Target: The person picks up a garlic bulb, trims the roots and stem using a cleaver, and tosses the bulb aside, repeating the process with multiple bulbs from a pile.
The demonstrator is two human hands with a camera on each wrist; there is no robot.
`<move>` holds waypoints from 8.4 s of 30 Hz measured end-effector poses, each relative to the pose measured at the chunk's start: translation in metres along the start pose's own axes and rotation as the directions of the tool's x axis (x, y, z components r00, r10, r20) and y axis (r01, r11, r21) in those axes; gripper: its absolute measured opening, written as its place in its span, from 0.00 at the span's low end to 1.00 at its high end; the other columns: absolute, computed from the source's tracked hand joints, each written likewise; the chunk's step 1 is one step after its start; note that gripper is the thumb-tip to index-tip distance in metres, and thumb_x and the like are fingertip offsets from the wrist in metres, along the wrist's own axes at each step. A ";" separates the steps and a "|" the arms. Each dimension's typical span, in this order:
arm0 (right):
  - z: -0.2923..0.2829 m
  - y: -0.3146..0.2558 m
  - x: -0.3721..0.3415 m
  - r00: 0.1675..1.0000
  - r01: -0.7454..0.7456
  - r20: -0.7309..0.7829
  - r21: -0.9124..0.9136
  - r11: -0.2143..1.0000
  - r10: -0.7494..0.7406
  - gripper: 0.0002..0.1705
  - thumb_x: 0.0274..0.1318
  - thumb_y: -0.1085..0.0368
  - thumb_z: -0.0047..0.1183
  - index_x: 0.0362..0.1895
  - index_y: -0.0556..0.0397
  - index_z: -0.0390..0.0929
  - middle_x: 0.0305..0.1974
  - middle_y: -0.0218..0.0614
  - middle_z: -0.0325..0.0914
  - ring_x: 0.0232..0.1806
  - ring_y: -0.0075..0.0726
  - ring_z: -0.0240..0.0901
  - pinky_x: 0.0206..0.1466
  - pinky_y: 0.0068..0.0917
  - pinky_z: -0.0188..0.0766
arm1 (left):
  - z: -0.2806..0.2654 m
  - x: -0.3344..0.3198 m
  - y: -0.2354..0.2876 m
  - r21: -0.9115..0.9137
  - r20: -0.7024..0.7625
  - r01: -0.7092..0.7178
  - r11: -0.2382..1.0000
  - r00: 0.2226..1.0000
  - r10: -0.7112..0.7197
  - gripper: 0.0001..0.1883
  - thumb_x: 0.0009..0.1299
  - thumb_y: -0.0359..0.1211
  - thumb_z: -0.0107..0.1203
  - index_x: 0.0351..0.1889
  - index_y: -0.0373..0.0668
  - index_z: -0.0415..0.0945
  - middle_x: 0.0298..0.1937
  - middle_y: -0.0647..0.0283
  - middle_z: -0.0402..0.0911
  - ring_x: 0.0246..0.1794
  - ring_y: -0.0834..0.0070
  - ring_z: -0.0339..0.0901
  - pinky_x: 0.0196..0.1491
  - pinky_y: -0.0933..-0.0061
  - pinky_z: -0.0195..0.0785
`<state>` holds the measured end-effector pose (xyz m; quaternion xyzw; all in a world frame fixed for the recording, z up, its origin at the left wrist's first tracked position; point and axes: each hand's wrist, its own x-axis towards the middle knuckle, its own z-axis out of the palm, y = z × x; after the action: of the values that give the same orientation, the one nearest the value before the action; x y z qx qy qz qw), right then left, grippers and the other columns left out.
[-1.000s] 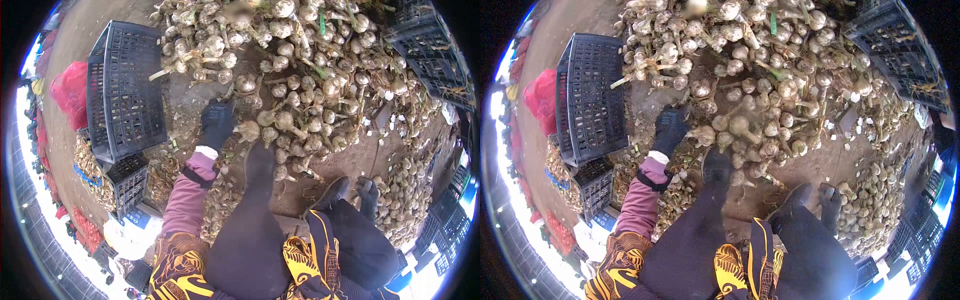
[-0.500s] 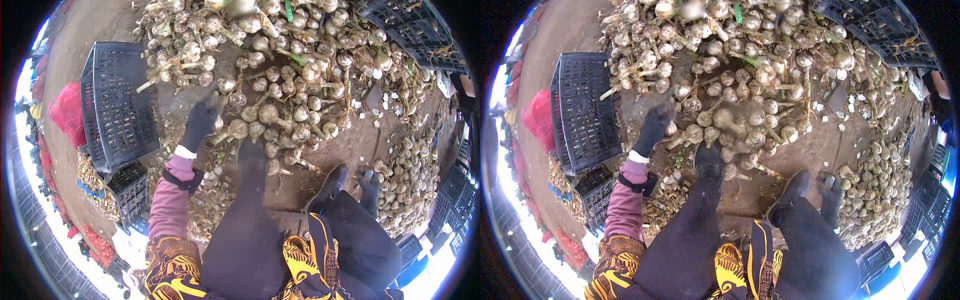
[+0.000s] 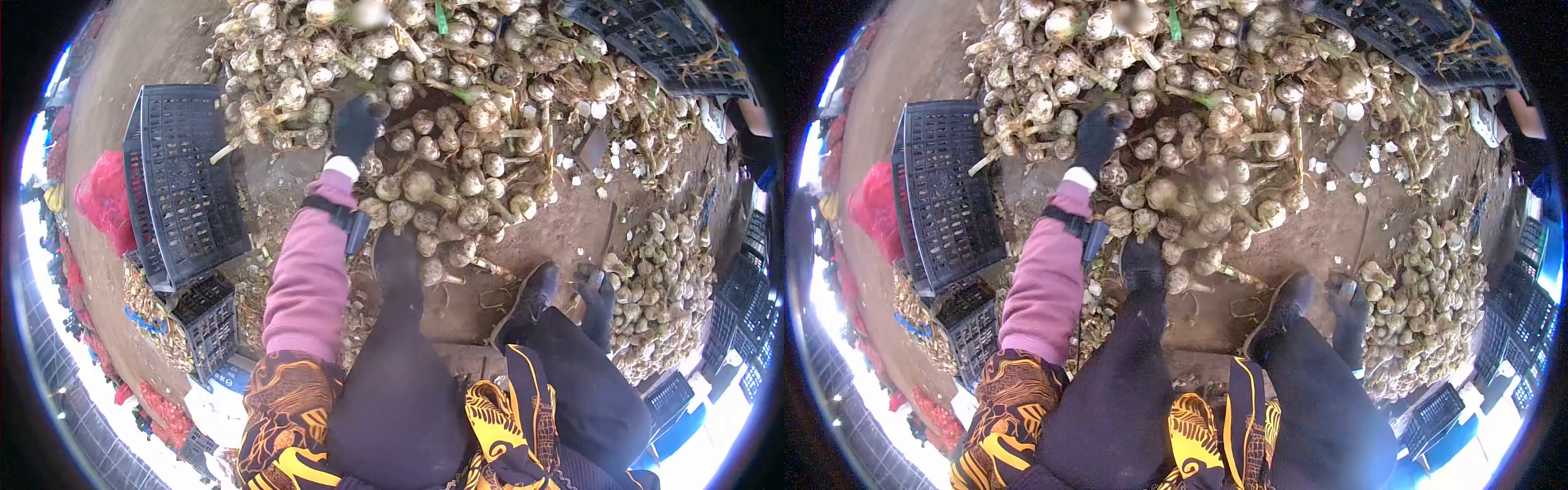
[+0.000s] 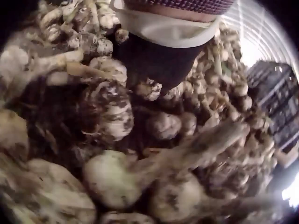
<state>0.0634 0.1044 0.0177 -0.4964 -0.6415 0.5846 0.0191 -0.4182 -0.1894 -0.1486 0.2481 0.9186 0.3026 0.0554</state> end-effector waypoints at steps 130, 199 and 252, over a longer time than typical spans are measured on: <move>0.051 0.023 -0.066 0.796 0.603 0.281 -0.290 0.744 -0.536 0.08 0.36 0.61 0.58 0.24 0.50 0.77 0.27 0.45 0.75 0.32 0.54 0.75 0.35 0.43 0.71 | -0.039 -0.298 0.322 -0.599 0.767 0.762 0.246 0.634 -0.097 0.33 0.60 0.31 0.62 0.63 0.38 0.61 0.54 0.56 0.75 0.47 0.70 0.78 0.46 0.69 0.76; 0.067 0.060 -0.057 0.988 0.140 0.062 0.039 0.989 -0.142 0.14 0.51 0.59 0.59 0.31 0.60 0.81 0.27 0.50 0.80 0.31 0.41 0.79 0.39 0.37 0.73 | -0.011 -0.288 0.346 -0.775 0.628 0.587 -0.235 0.758 -0.177 0.18 0.68 0.25 0.46 0.57 0.35 0.69 0.57 0.55 0.75 0.59 0.65 0.72 0.68 0.58 0.62; 0.033 0.002 -0.057 0.784 0.621 0.311 -0.364 0.694 -0.538 0.20 0.18 0.58 0.65 0.21 0.52 0.73 0.30 0.42 0.75 0.31 0.55 0.74 0.33 0.42 0.70 | -0.026 -0.274 0.324 -0.694 0.592 0.401 0.599 0.791 0.157 0.34 0.61 0.26 0.62 0.65 0.39 0.56 0.57 0.56 0.71 0.54 0.67 0.74 0.56 0.67 0.73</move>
<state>0.0741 0.0422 0.0372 -0.2034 -0.8808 0.4265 0.0302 -0.0495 -0.1121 0.0482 0.2115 0.6354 0.5770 0.4675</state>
